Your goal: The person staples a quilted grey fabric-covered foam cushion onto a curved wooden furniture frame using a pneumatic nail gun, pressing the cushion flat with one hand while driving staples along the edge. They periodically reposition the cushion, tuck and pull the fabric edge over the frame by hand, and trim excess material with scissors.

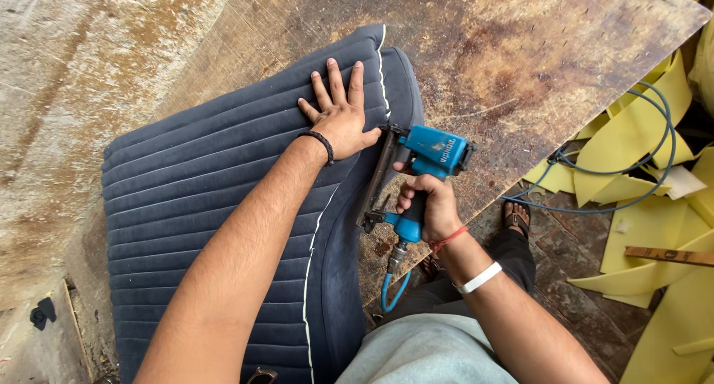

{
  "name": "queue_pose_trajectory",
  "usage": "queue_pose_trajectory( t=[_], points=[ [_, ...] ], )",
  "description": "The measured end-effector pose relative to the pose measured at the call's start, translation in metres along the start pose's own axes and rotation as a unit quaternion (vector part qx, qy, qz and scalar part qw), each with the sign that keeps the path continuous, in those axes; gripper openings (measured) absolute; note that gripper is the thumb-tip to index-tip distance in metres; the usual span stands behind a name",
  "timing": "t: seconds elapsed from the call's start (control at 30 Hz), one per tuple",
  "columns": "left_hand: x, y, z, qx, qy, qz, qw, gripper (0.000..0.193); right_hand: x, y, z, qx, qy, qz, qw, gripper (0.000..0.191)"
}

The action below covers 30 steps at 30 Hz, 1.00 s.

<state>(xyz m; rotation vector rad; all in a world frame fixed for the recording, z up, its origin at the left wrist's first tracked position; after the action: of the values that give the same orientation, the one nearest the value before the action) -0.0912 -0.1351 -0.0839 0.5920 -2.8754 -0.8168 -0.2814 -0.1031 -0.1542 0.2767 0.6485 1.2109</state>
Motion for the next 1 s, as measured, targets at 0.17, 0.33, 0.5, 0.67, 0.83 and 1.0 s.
queue_pose_trajectory(
  t=[0.17,0.33,0.5,0.67,0.83,1.0],
  points=[
    [0.0,0.002,0.0,-0.005,0.014,0.001,1.0,0.128,0.006,-0.001,0.001,0.003,0.022,-0.032,0.999,0.041],
    [0.001,0.005,-0.005,-0.012,0.024,0.013,1.0,0.13,0.006,0.001,0.006,0.011,0.041,-0.05,0.998,0.041],
    [0.0,0.002,-0.003,-0.035,0.034,0.021,0.999,0.137,0.001,-0.001,0.003,0.051,0.078,-0.048,0.994,0.032],
    [-0.017,0.006,-0.006,0.003,0.103,0.041,0.994,0.138,-0.011,0.002,0.009,0.033,0.114,-0.037,0.992,0.034],
    [-0.067,0.071,0.004,0.157,0.14,0.029,0.977,0.131,-0.017,0.003,0.011,0.015,0.121,-0.014,0.992,0.035],
    [-0.095,0.094,0.035,0.138,0.153,-0.059,0.977,0.131,-0.002,0.011,0.008,0.015,0.149,-0.007,0.989,0.038]
  ],
)
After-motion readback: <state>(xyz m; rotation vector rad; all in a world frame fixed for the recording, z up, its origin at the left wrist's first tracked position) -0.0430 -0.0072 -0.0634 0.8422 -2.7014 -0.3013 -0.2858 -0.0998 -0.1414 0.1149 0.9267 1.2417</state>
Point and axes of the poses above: each hand's wrist, its own y-axis away from the middle knuckle, its own z-axis out of the palm, x = y × z, the point moved 10 cm from there along -y, towards the middle knuckle, and after that the axes turned 7 degrees about z, right-handed, at the moved point
